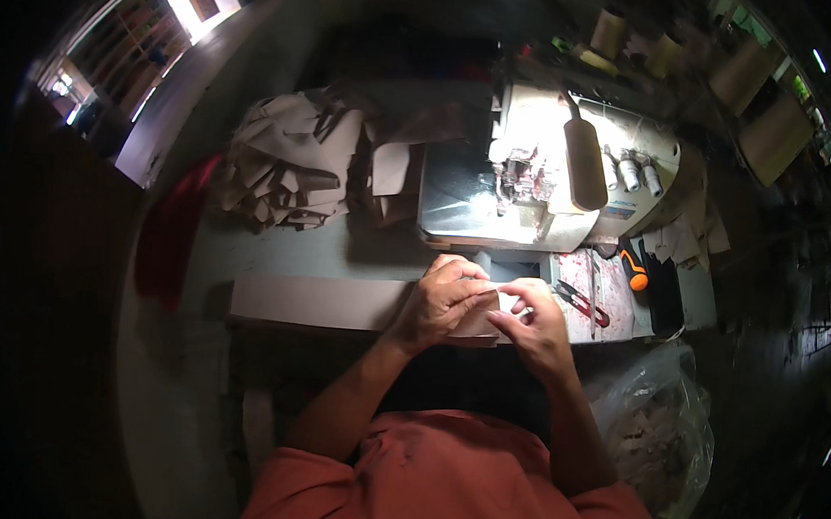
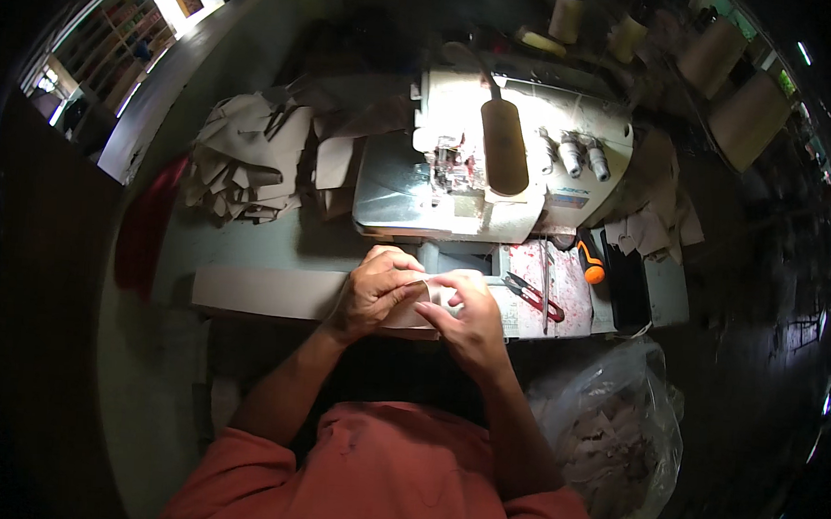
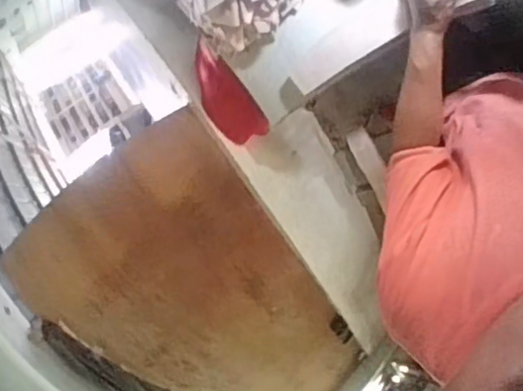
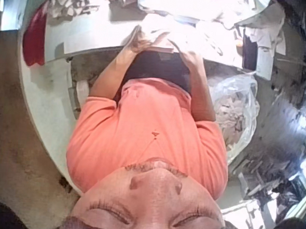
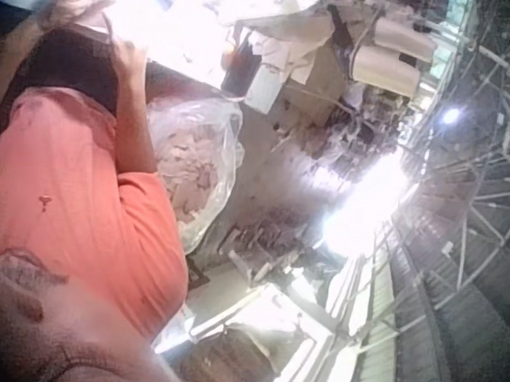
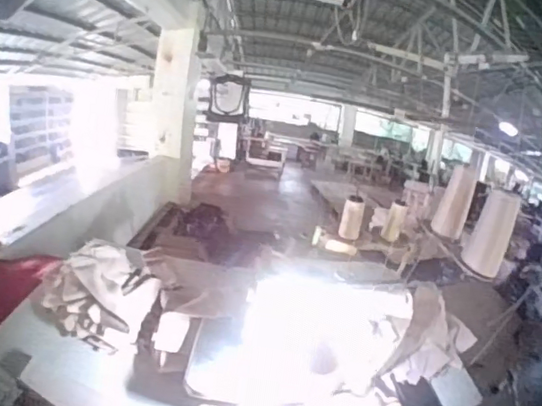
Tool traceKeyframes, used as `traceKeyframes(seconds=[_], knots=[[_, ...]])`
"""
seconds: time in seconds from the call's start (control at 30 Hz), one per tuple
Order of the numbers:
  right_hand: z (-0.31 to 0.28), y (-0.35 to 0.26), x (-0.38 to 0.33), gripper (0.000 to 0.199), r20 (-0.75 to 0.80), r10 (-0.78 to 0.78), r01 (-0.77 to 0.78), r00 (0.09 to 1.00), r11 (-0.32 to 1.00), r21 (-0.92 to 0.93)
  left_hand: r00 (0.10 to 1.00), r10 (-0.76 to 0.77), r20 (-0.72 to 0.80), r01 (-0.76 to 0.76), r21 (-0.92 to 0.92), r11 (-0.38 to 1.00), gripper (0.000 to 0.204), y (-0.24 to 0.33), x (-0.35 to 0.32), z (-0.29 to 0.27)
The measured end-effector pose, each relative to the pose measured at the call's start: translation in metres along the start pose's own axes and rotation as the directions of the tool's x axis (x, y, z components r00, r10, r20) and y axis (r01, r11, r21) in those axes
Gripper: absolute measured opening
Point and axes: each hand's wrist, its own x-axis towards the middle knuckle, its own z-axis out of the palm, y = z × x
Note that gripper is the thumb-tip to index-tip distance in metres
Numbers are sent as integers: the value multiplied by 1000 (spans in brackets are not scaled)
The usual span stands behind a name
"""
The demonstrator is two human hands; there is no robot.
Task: The person repeatedly picks up small beige fabric pieces from a pile, folds them by hand, and places them on a sewing machine table. The process is continuous and repetitive throughout the clip.
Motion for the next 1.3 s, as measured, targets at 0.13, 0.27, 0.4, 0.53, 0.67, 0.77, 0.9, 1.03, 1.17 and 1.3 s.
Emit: traceKeyframes(seconds=[0.13, 0.27, 0.4, 0.53, 0.67, 0.77, 0.9, 1.03, 1.17, 1.3], knots=[[18, -24, 5, 11, 31, 136, -139, 990, 932, 336, 980, 137, -142, -113, 169, 979, 31, 50, -37, -19], [16, -79, 0, 2, -12, 161, -145, 987, 919, 367, 740, -630, 237, 196, -971, -135, 44, 37, -61, -49], [5, -63, -4, 7, -13, 239, -196, 971, 823, 533, 382, -799, -465, -348, -873, 341, 52, -29, -86, -140], [10, -44, 7, 18, 158, 338, -362, 928, 709, 606, 406, -701, -586, -70, -785, 616, 48, 1, -51, -153], [41, -61, 20, 21, 225, 331, -393, 917, 643, 657, 958, -181, -222, 203, 78, 976, 47, 36, -22, -80], [27, -51, 15, 21, 241, 313, -386, 919, 585, 714, 987, -113, 117, 37, 517, 855, 69, 54, -16, -47], [11, -54, 8, 16, 188, 193, -266, 963, 788, 555, 963, -118, 241, -15, 488, 873, 80, 65, -5, -42], [6, -66, 4, 15, 177, 271, -324, 946, 823, 467, 939, -264, 221, 309, -204, 929, 69, 36, 13, -52], [5, -67, 3, 11, 118, 256, -281, 959, 829, 483, 863, -314, 396, 472, -411, 780, 39, 35, 29, -54], [4, -63, 0, 12, 134, 252, -285, 958, 828, 482, 816, -461, 349, 572, -368, 733, 14, 46, 38, -59]])
